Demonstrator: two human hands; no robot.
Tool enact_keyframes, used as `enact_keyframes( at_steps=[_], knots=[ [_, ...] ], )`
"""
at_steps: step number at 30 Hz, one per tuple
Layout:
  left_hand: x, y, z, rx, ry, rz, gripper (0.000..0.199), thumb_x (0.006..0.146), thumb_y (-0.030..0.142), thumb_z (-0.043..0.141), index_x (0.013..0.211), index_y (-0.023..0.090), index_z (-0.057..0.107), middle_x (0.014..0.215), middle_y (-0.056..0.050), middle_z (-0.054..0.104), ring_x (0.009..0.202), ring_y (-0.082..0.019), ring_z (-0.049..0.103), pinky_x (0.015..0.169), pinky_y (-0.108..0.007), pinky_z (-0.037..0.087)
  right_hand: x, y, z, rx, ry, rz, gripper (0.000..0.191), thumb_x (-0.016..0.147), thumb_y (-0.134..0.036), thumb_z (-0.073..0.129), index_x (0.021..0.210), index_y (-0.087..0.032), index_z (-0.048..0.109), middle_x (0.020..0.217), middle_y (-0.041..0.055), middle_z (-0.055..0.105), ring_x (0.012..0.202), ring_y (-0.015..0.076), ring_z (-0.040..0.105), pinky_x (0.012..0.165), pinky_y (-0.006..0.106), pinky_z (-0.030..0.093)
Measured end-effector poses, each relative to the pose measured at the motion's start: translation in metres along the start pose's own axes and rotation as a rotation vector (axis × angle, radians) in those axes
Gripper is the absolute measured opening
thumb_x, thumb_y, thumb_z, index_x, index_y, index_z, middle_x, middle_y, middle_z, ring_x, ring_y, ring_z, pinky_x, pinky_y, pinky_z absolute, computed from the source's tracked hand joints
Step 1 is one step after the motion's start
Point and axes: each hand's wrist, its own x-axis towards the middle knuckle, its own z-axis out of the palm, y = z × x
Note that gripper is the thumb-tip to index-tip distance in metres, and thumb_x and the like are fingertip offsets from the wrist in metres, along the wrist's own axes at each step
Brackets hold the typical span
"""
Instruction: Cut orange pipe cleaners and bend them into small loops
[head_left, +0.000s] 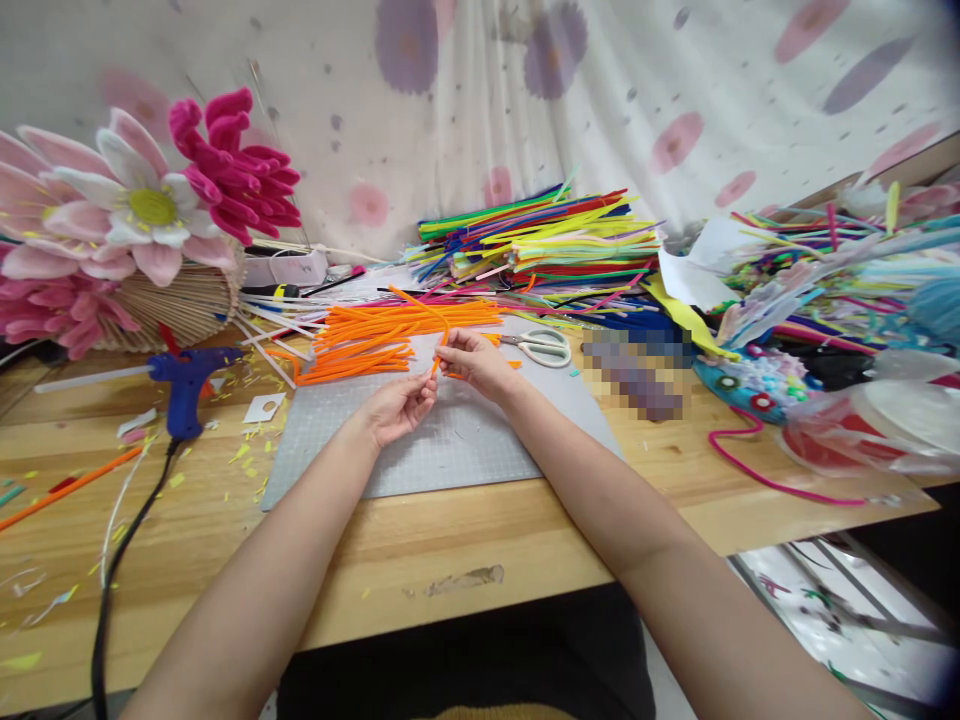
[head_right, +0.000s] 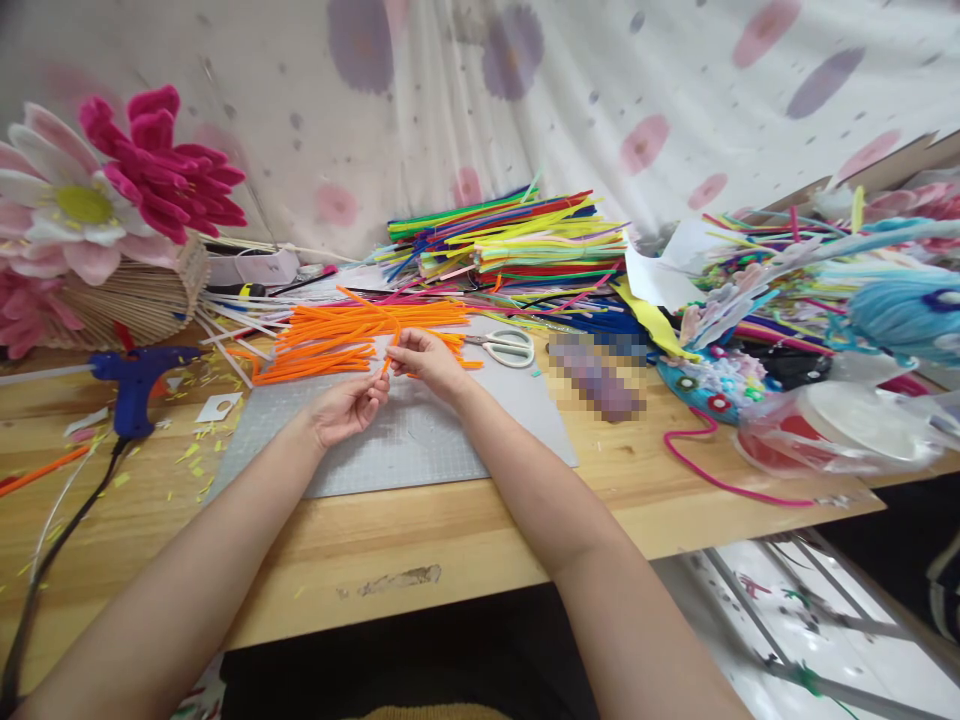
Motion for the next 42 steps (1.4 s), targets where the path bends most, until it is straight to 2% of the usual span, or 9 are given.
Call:
enact_keyframes(
  at_steps=[8,18,21,24,28,31,33,37,42],
  knots=[
    [0.001,-0.003,-0.001,-0.022,-0.097,-0.038,0.022,0.088,0.017,0.040,0.071,0.010,0.053,0.054,0.003,0.047,0.041,-0.002,0.048,0.037,-0.010,0.046,-0.002,-0.005,0.005,0.042,0.062,0.003,0.032,0.056,-0.030,0.074,0.068,-0.017,0.047,0.059,-0.0071,0.050,0.053,0.0051,0.049,0.055,0.021,0.040],
    [0.004,-0.007,0.010,-0.297,-0.025,0.108,0.026,0.090,0.012,0.034,0.071,0.009,0.052,0.052,0.003,0.045,0.042,0.001,0.045,0.043,-0.004,0.043,0.002,0.002,0.013,0.191,0.219,-0.025,0.039,0.048,-0.030,0.078,0.062,-0.018,0.044,0.060,-0.0071,0.053,0.053,0.0053,0.051,0.056,0.020,0.043],
    [0.005,-0.010,0.009,-0.164,-0.014,0.169,0.023,0.088,0.012,0.039,0.071,0.010,0.054,0.050,0.004,0.047,0.040,0.000,0.044,0.045,-0.007,0.045,0.003,-0.004,0.009,0.178,0.201,-0.012,0.038,0.050,-0.031,0.078,0.065,-0.017,0.045,0.060,-0.0070,0.053,0.052,0.0046,0.050,0.055,0.019,0.042],
    [0.008,-0.006,0.002,0.078,0.076,0.271,0.020,0.086,0.018,0.044,0.073,0.010,0.057,0.053,0.002,0.055,0.042,-0.003,0.050,0.049,-0.017,0.051,0.000,-0.018,-0.003,0.099,0.080,0.073,0.033,0.055,-0.033,0.076,0.067,-0.016,0.051,0.061,-0.0047,0.055,0.052,0.0043,0.049,0.052,0.018,0.041],
    [0.009,0.008,-0.014,0.158,0.258,0.528,0.024,0.087,0.030,0.044,0.083,0.012,0.060,0.071,-0.004,0.065,0.057,-0.008,0.060,0.058,-0.022,0.053,-0.005,-0.033,-0.016,-0.006,-0.081,0.205,0.028,0.057,-0.030,0.076,0.067,-0.014,0.055,0.063,-0.0023,0.058,0.050,0.0043,0.049,0.050,0.018,0.040],
    [0.009,0.015,-0.022,0.296,0.286,0.692,0.025,0.079,0.036,0.055,0.089,0.014,0.062,0.086,-0.005,0.066,0.065,-0.010,0.063,0.059,-0.024,0.052,-0.007,-0.035,-0.017,-0.039,-0.141,0.271,0.027,0.058,-0.029,0.075,0.069,-0.014,0.056,0.062,-0.0024,0.057,0.051,0.0050,0.050,0.049,0.018,0.039],
    [0.009,0.014,-0.025,0.439,0.278,0.721,0.027,0.074,0.037,0.061,0.088,0.014,0.064,0.090,-0.006,0.066,0.067,-0.012,0.063,0.057,-0.024,0.052,-0.006,-0.032,-0.016,-0.053,-0.130,0.274,0.027,0.058,-0.030,0.075,0.069,-0.015,0.055,0.061,-0.0028,0.057,0.051,0.0052,0.049,0.049,0.018,0.039],
    [0.011,0.009,-0.026,0.662,0.256,0.711,0.030,0.067,0.040,0.065,0.081,0.013,0.067,0.080,-0.005,0.066,0.063,-0.013,0.061,0.051,-0.022,0.050,-0.003,-0.026,-0.018,-0.103,0.007,0.205,0.029,0.057,-0.031,0.074,0.067,-0.015,0.052,0.059,-0.0045,0.053,0.048,0.0035,0.044,0.046,0.018,0.033],
    [0.010,0.006,-0.027,0.739,0.176,0.693,0.029,0.061,0.039,0.070,0.075,0.013,0.068,0.072,-0.003,0.065,0.058,-0.012,0.058,0.052,-0.023,0.051,0.002,-0.019,-0.023,-0.202,0.103,0.115,0.030,0.060,-0.036,0.071,0.066,-0.015,0.050,0.051,-0.0072,0.044,0.043,0.0027,0.034,0.041,0.018,0.020]
  ],
)
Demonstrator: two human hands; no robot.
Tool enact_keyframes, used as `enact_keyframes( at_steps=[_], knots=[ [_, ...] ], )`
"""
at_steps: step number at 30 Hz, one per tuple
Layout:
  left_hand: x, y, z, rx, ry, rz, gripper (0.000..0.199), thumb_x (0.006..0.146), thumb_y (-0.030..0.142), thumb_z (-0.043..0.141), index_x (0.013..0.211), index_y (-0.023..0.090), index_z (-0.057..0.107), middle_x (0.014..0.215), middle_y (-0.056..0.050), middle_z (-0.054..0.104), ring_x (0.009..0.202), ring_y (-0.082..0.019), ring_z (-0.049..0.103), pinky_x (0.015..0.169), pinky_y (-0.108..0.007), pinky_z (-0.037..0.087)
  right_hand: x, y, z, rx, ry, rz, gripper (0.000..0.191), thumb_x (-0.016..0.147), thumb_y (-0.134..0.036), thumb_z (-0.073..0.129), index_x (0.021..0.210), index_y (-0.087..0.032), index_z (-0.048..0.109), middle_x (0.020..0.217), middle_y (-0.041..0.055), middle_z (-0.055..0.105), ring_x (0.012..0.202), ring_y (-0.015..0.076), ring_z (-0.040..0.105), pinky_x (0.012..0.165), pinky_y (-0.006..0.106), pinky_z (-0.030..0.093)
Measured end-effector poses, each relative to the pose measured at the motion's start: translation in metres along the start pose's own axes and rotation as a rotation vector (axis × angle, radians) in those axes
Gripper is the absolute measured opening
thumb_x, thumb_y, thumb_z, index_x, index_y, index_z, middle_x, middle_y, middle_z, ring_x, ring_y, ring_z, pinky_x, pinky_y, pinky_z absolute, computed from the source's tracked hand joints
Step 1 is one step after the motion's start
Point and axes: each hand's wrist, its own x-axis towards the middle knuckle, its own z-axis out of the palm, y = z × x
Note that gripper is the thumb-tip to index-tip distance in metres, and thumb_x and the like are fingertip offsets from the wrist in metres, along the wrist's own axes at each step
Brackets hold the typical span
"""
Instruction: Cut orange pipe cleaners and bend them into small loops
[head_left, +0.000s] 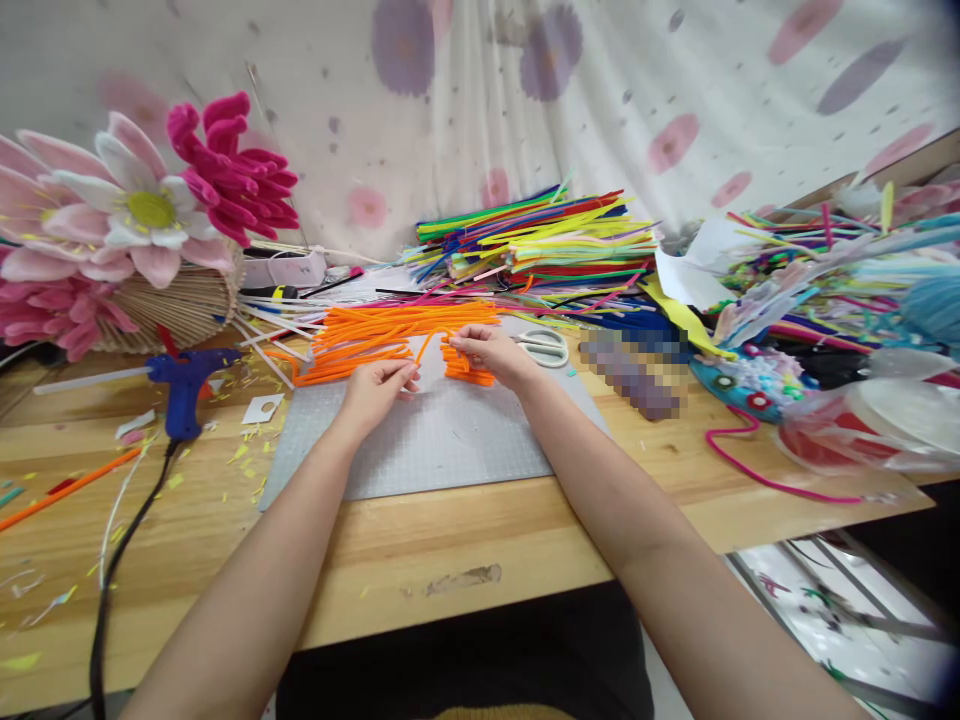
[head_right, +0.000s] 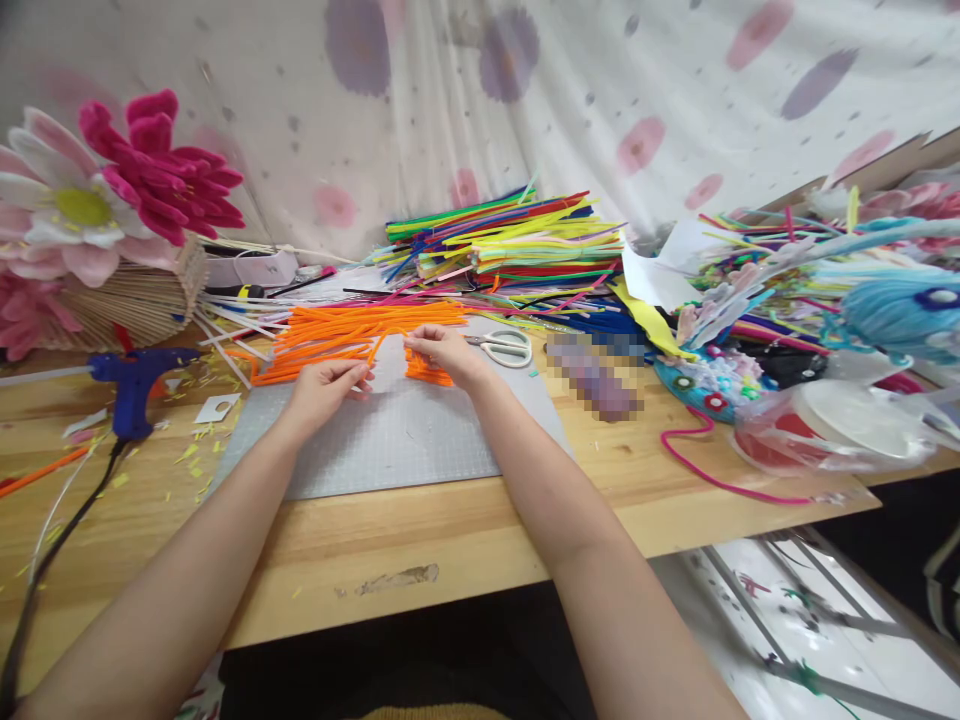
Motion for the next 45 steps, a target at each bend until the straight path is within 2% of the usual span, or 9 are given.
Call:
enact_keyframes(
  at_steps=[5,9,12,18,22,26,32,38,45],
  knots=[
    [-0.004,0.002,0.007,-0.145,-0.041,-0.109,0.030,0.053,0.035,0.076,0.072,0.013,0.068,0.070,-0.004,0.066,0.064,-0.015,0.062,0.059,-0.027,0.052,-0.001,0.004,0.007,-0.070,-0.065,-0.053,0.029,0.060,-0.039,0.069,0.067,-0.015,0.053,0.051,-0.0070,0.044,0.044,0.0033,0.035,0.043,0.020,0.022],
    [-0.007,0.004,0.015,-0.218,-0.080,-0.148,0.027,0.054,0.030,0.076,0.072,0.011,0.068,0.071,-0.005,0.067,0.068,-0.015,0.063,0.061,-0.025,0.053,-0.007,0.002,0.020,-0.159,-0.129,-0.047,0.026,0.061,-0.038,0.068,0.065,-0.015,0.055,0.054,-0.0052,0.049,0.048,0.0050,0.041,0.044,0.020,0.026],
    [-0.008,0.004,0.019,-0.234,-0.076,-0.177,0.022,0.057,0.026,0.075,0.070,0.010,0.067,0.071,-0.005,0.066,0.068,-0.015,0.064,0.060,-0.023,0.053,-0.010,0.000,0.027,-0.223,-0.114,-0.056,0.024,0.062,-0.037,0.066,0.063,-0.015,0.056,0.054,-0.0043,0.051,0.050,0.0058,0.044,0.046,0.020,0.029],
    [-0.005,0.001,0.019,-0.205,-0.084,-0.200,0.021,0.057,0.024,0.075,0.072,0.011,0.068,0.077,-0.006,0.068,0.067,-0.015,0.065,0.053,-0.022,0.053,-0.011,-0.001,0.031,-0.220,-0.082,-0.074,0.024,0.064,-0.037,0.064,0.063,-0.016,0.055,0.055,-0.0041,0.052,0.050,0.0058,0.045,0.046,0.019,0.030],
    [-0.004,-0.001,0.018,-0.078,-0.108,-0.146,0.021,0.059,0.028,0.072,0.074,0.013,0.069,0.076,-0.005,0.068,0.070,-0.016,0.064,0.049,-0.021,0.051,-0.010,0.002,0.030,-0.224,-0.051,-0.050,0.023,0.062,-0.036,0.065,0.062,-0.016,0.053,0.054,-0.0042,0.050,0.049,0.0059,0.043,0.046,0.020,0.029],
    [-0.005,-0.001,0.018,0.015,-0.137,-0.115,0.019,0.059,0.029,0.072,0.071,0.014,0.070,0.071,-0.004,0.068,0.072,-0.016,0.063,0.053,-0.021,0.051,-0.007,0.007,0.030,-0.215,-0.040,-0.040,0.026,0.061,-0.037,0.065,0.061,-0.017,0.049,0.052,-0.0050,0.047,0.048,0.0059,0.039,0.044,0.020,0.026],
    [-0.009,0.003,0.018,-0.126,-0.212,-0.207,0.027,0.059,0.033,0.073,0.075,0.011,0.069,0.077,-0.008,0.070,0.074,-0.017,0.065,0.061,-0.024,0.052,-0.006,0.010,0.031,-0.231,-0.060,-0.057,0.028,0.062,-0.040,0.064,0.061,-0.017,0.047,0.052,-0.0060,0.044,0.047,0.0061,0.036,0.045,0.021,0.026],
    [-0.010,0.005,0.017,-0.178,-0.209,-0.286,0.020,0.060,0.025,0.073,0.072,0.010,0.068,0.077,-0.010,0.069,0.073,-0.017,0.066,0.059,-0.023,0.052,-0.006,0.012,0.030,-0.258,-0.097,-0.145,0.027,0.065,-0.038,0.063,0.061,-0.017,0.046,0.056,-0.0051,0.046,0.051,0.0069,0.039,0.048,0.021,0.030],
    [-0.010,0.004,0.021,-0.087,-0.166,-0.245,0.015,0.062,0.022,0.071,0.070,0.010,0.068,0.069,-0.007,0.068,0.066,-0.016,0.066,0.058,-0.024,0.053,-0.006,0.017,0.034,-0.350,-0.102,-0.204,0.022,0.068,-0.035,0.059,0.062,-0.018,0.048,0.060,-0.0028,0.050,0.056,0.0094,0.045,0.053,0.023,0.034]
  ],
)
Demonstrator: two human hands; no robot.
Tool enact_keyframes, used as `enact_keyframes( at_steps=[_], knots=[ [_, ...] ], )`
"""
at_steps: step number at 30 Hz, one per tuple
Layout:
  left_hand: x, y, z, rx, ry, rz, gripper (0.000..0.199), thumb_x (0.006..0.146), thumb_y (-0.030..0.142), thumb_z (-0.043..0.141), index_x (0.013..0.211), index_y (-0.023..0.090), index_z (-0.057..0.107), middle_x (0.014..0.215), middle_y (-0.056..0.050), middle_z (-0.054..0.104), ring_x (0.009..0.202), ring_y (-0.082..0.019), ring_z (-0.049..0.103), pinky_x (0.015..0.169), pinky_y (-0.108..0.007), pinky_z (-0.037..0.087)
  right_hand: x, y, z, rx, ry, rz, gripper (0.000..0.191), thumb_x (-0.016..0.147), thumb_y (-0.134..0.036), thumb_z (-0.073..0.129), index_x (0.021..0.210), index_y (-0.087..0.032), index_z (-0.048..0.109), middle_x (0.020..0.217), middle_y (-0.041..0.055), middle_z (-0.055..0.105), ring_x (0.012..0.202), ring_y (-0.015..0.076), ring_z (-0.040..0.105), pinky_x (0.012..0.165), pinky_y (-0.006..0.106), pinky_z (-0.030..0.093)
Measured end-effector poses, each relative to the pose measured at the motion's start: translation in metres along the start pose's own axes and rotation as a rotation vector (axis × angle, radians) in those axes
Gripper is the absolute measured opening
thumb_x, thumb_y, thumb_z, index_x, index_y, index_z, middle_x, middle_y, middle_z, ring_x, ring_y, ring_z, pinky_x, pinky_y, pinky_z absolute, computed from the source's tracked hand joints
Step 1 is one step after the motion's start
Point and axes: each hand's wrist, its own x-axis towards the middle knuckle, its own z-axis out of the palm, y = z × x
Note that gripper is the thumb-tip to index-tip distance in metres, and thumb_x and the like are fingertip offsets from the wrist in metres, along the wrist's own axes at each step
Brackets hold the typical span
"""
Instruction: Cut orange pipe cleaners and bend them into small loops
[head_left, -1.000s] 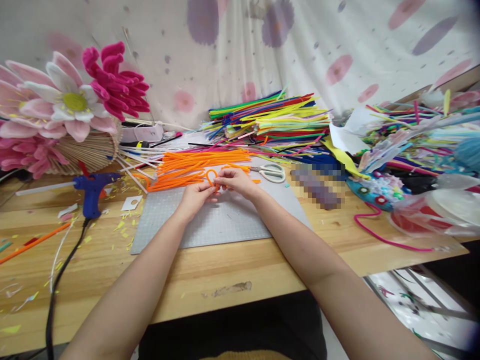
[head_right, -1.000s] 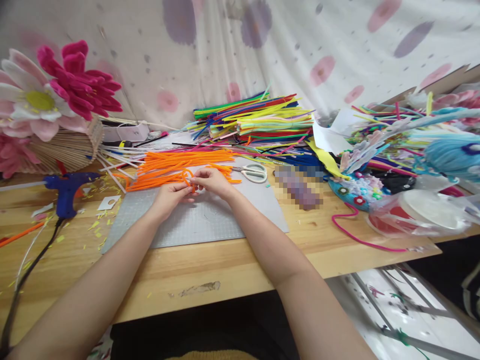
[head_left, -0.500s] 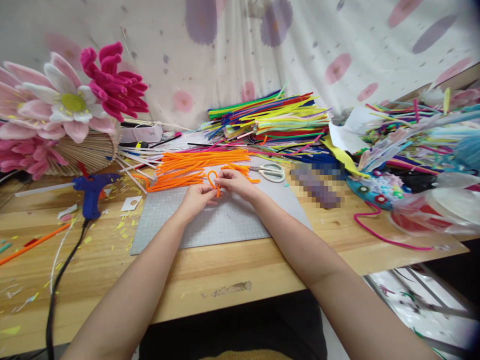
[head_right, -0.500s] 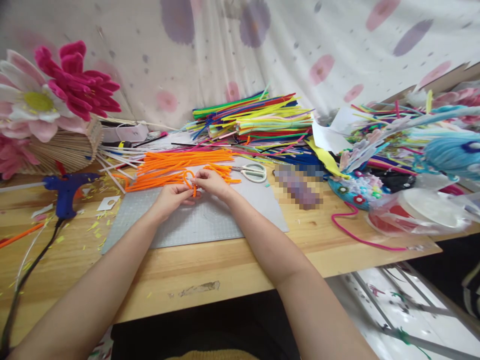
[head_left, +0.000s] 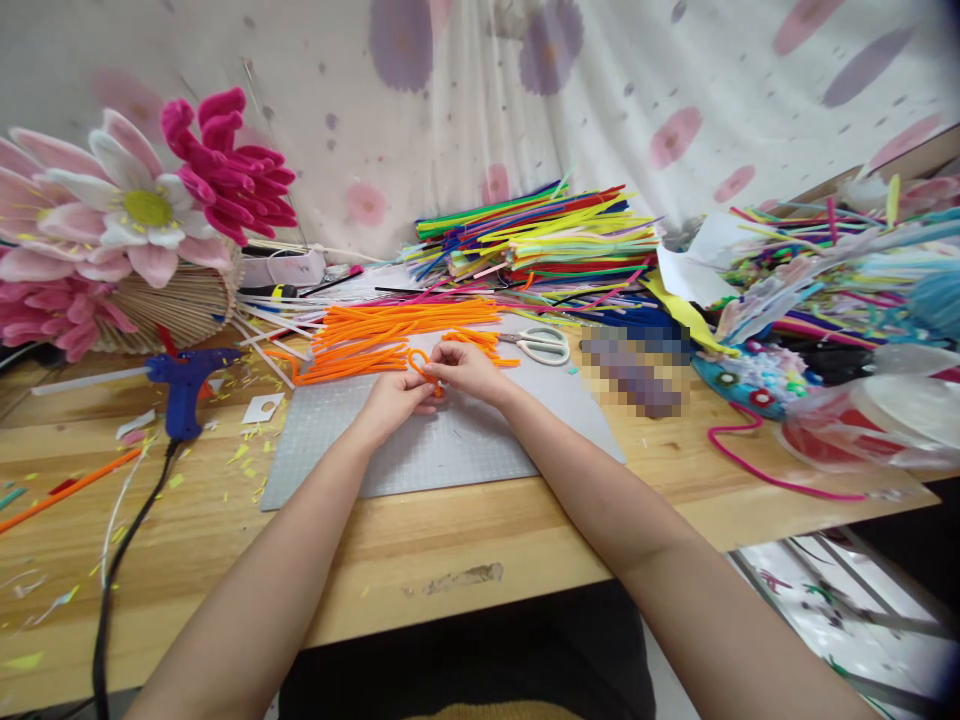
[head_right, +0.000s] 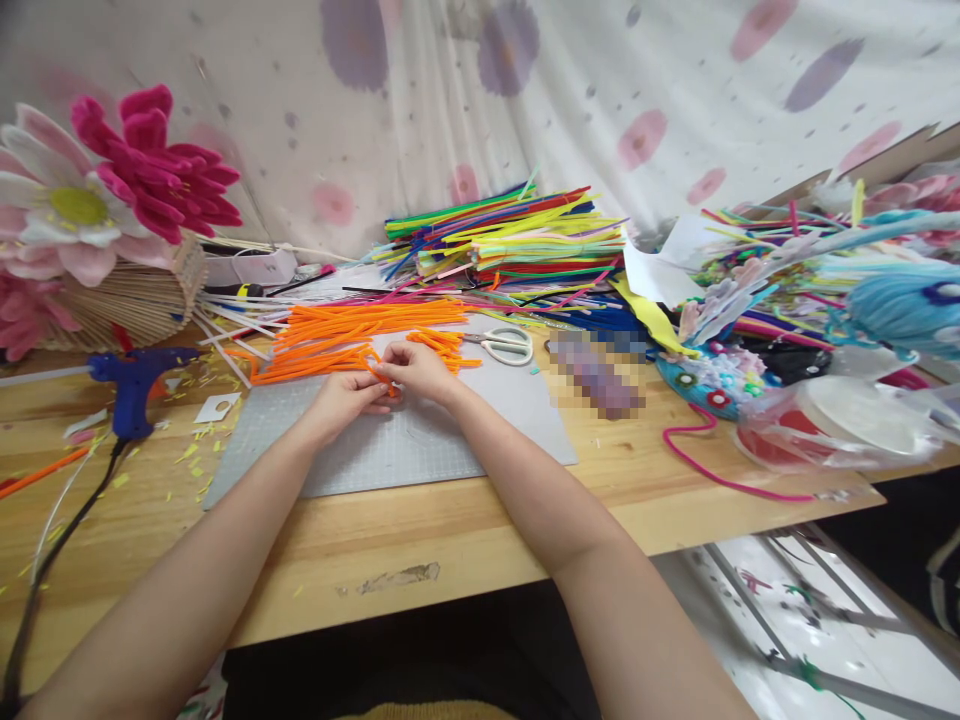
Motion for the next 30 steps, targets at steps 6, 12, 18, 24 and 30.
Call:
enact_keyframes(
  at_steps=[6,12,18,24,30],
  knots=[
    [0.004,-0.005,-0.001,0.089,0.007,0.051,0.020,0.057,0.028,0.073,0.066,0.012,0.068,0.068,-0.006,0.068,0.065,-0.016,0.065,0.058,-0.025,0.053,0.000,-0.002,0.002,-0.017,0.013,-0.015,0.021,0.068,-0.035,0.060,0.062,-0.017,0.051,0.060,-0.0026,0.051,0.055,0.0089,0.045,0.053,0.023,0.034],
    [0.004,-0.006,-0.001,0.081,-0.008,0.036,0.031,0.054,0.035,0.075,0.070,0.011,0.068,0.069,-0.006,0.068,0.069,-0.018,0.065,0.062,-0.029,0.053,0.000,-0.001,0.001,0.015,0.000,-0.003,0.020,0.066,-0.033,0.061,0.063,-0.015,0.052,0.059,-0.0034,0.052,0.055,0.0077,0.046,0.053,0.022,0.035],
    [0.002,-0.005,-0.002,0.087,-0.001,0.016,0.028,0.054,0.031,0.076,0.070,0.011,0.068,0.064,-0.004,0.066,0.063,-0.014,0.063,0.061,-0.027,0.051,-0.001,-0.002,-0.003,0.132,-0.058,0.060,0.022,0.066,-0.033,0.064,0.064,-0.015,0.053,0.059,-0.0041,0.053,0.053,0.0063,0.045,0.051,0.020,0.034],
    [-0.001,0.004,-0.006,-0.179,-0.221,-0.088,0.023,0.056,0.024,0.077,0.071,0.009,0.067,0.063,-0.003,0.064,0.057,-0.008,0.059,0.055,-0.018,0.049,-0.003,0.003,-0.016,0.533,-0.154,0.182,0.029,0.067,-0.040,0.066,0.084,-0.017,0.060,0.064,-0.0035,0.054,0.052,0.0053,0.044,0.045,0.017,0.029],
    [-0.003,0.009,-0.001,-0.368,-0.336,-0.153,0.017,0.059,0.013,0.075,0.074,0.010,0.068,0.059,0.000,0.061,0.052,-0.006,0.057,0.048,-0.013,0.048,0.000,0.005,-0.010,0.755,-0.240,0.247,0.034,0.071,-0.042,0.064,0.092,-0.016,0.064,0.087,0.0043,0.063,0.064,0.0081,0.051,0.052,0.019,0.040]
  ],
)
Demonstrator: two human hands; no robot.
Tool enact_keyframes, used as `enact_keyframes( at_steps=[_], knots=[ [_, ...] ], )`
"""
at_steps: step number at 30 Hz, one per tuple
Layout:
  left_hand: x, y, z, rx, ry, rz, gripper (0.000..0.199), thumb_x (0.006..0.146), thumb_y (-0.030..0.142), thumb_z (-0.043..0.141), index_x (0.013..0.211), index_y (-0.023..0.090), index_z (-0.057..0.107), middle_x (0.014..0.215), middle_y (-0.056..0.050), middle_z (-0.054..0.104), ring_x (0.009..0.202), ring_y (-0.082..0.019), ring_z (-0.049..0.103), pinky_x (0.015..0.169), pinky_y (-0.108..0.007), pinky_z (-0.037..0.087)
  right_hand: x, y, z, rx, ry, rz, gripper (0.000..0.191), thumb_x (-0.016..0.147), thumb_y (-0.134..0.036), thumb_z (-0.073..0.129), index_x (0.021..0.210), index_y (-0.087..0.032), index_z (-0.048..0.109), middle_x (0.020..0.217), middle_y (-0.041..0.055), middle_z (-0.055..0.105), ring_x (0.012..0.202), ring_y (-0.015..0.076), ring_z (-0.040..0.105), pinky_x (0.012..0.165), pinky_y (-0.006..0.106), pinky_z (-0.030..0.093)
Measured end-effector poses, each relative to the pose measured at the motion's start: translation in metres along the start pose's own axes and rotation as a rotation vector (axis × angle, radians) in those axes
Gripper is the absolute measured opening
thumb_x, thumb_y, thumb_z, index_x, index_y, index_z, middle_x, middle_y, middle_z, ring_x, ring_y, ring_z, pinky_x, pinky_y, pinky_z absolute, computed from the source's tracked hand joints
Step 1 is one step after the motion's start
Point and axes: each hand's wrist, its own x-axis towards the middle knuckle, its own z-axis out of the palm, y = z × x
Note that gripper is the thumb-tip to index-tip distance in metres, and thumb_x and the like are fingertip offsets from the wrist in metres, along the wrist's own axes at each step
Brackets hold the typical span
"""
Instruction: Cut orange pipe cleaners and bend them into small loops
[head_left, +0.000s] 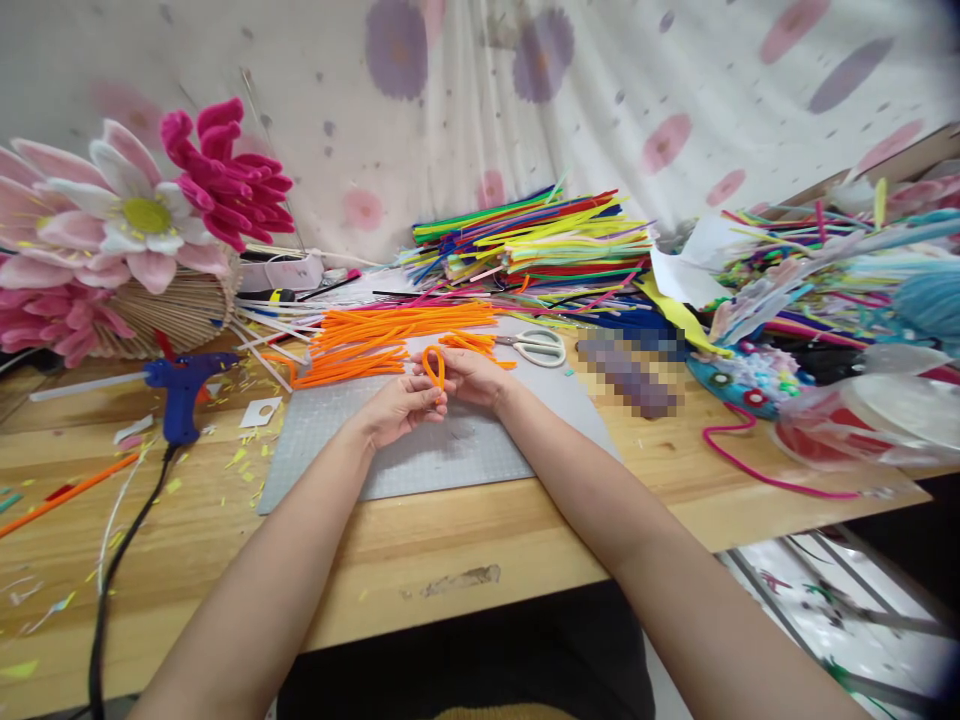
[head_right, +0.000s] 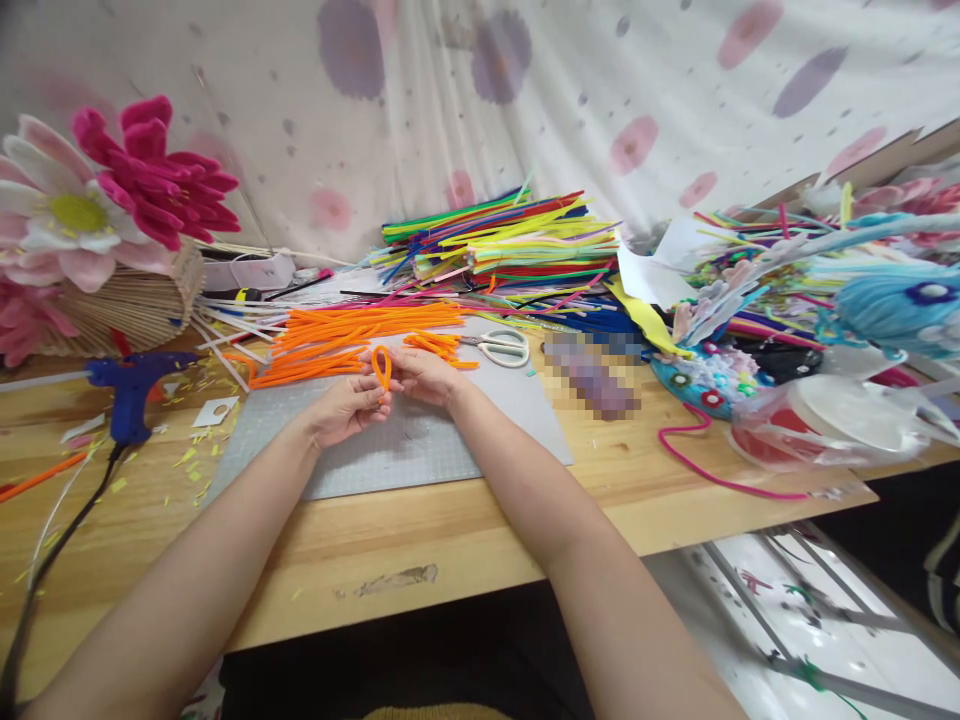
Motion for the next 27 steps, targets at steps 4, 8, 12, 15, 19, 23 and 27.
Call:
enact_keyframes(
  at_steps=[4,8,12,15,19,23,27],
  knots=[
    [0.001,-0.002,-0.001,-0.023,0.004,0.013,0.016,0.060,0.013,0.074,0.075,0.011,0.068,0.060,0.000,0.061,0.052,-0.005,0.057,0.049,-0.013,0.049,0.002,0.000,0.003,0.013,0.084,-0.024,0.024,0.073,-0.036,0.062,0.085,-0.015,0.065,0.079,0.0024,0.063,0.055,0.0060,0.047,0.049,0.017,0.039],
    [0.003,-0.004,-0.003,-0.018,0.043,0.048,0.016,0.061,0.014,0.074,0.075,0.011,0.068,0.062,0.000,0.062,0.053,-0.005,0.057,0.051,-0.013,0.049,0.002,-0.002,0.005,0.002,0.122,-0.090,0.020,0.072,-0.032,0.063,0.081,-0.014,0.065,0.067,-0.0007,0.059,0.048,0.0039,0.042,0.043,0.016,0.034],
    [0.004,-0.005,-0.002,0.058,0.073,0.057,0.016,0.063,0.014,0.072,0.078,0.010,0.069,0.063,-0.001,0.063,0.054,-0.006,0.058,0.053,-0.015,0.050,0.001,-0.004,0.007,0.058,0.201,-0.111,0.016,0.068,-0.027,0.066,0.074,-0.013,0.063,0.055,-0.0041,0.049,0.048,0.0042,0.041,0.042,0.015,0.032],
    [0.003,-0.006,-0.001,0.086,0.055,0.055,0.016,0.065,0.014,0.071,0.080,0.010,0.069,0.063,-0.001,0.062,0.054,-0.006,0.058,0.055,-0.017,0.051,-0.001,-0.005,0.007,0.094,0.217,-0.084,0.014,0.069,-0.026,0.065,0.073,-0.013,0.062,0.060,-0.0022,0.054,0.050,0.0052,0.044,0.042,0.016,0.033],
    [0.000,-0.006,0.000,0.030,0.008,0.026,0.016,0.065,0.011,0.070,0.081,0.010,0.069,0.061,0.000,0.060,0.052,-0.005,0.057,0.053,-0.015,0.050,-0.003,-0.008,0.005,0.114,0.145,-0.022,0.018,0.077,-0.029,0.059,0.087,-0.015,0.063,0.077,0.0016,0.062,0.057,0.0069,0.050,0.043,0.016,0.037],
    [-0.001,-0.005,0.000,0.014,-0.016,-0.013,0.016,0.065,0.009,0.069,0.082,0.010,0.069,0.061,0.000,0.061,0.053,-0.005,0.057,0.053,-0.014,0.050,-0.003,-0.004,0.000,0.150,0.087,-0.010,0.019,0.078,-0.031,0.059,0.084,-0.014,0.062,0.070,0.0007,0.060,0.056,0.0069,0.050,0.042,0.016,0.037],
    [0.000,-0.005,0.001,0.039,0.025,-0.016,0.017,0.067,0.009,0.067,0.084,0.012,0.068,0.066,-0.002,0.065,0.058,-0.007,0.060,0.057,-0.016,0.051,0.000,0.000,-0.005,0.203,0.097,-0.046,0.018,0.072,-0.031,0.065,0.080,-0.015,0.060,0.070,0.0004,0.059,0.062,0.0077,0.052,0.043,0.014,0.036]
  ],
)
